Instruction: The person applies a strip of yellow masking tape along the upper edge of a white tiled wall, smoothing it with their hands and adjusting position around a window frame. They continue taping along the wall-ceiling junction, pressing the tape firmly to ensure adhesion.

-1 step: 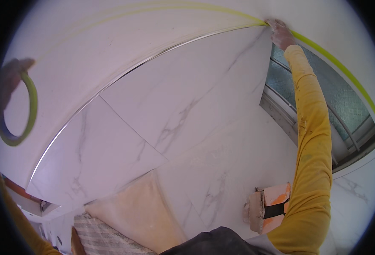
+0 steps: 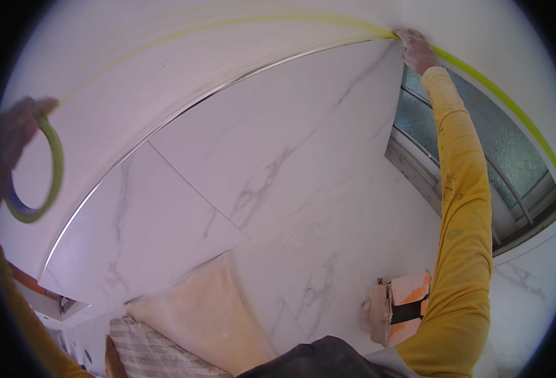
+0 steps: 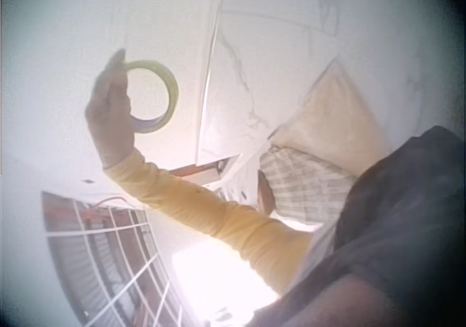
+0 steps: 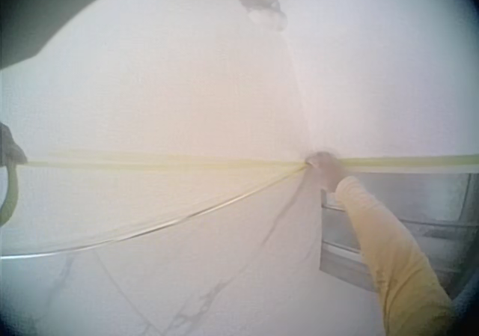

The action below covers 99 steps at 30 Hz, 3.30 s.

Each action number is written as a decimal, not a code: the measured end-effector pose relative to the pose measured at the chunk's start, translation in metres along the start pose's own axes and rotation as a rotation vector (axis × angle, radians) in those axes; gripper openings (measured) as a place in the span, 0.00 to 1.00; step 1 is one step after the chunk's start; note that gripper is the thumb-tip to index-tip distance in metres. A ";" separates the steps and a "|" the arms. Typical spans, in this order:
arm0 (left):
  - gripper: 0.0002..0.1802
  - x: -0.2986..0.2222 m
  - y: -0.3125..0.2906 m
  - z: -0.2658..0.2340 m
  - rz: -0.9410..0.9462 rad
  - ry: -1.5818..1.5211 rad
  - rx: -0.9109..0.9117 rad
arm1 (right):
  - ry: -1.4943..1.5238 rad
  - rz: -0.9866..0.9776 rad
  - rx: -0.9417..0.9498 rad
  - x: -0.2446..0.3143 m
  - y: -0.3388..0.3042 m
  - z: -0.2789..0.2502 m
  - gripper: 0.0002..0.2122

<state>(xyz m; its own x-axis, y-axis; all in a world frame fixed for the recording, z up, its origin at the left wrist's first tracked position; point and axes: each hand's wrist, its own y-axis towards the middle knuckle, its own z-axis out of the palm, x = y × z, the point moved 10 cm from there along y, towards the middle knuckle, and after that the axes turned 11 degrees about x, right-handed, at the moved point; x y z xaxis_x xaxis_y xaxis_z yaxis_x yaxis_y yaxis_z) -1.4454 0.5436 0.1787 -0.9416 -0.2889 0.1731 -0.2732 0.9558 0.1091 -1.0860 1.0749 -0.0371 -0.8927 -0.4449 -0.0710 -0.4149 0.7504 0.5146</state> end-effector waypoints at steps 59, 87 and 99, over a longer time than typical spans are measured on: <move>0.15 0.015 0.023 0.118 0.277 -0.027 -0.164 | 0.069 -0.329 -0.441 0.106 -0.047 -0.049 0.15; 0.15 0.023 0.028 0.161 0.133 0.006 0.049 | -0.143 -0.268 -0.299 0.128 -0.043 -0.051 0.15; 0.16 0.030 0.037 0.152 0.133 0.023 0.041 | -0.120 -0.231 -0.218 0.126 -0.041 -0.053 0.15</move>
<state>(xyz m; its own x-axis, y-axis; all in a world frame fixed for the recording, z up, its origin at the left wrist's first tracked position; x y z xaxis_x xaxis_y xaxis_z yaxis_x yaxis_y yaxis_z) -1.5139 0.5786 0.0397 -0.9653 -0.1602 0.2062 -0.1545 0.9870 0.0435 -1.1721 0.9626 -0.0219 -0.7990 -0.5209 -0.3004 -0.5731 0.5082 0.6429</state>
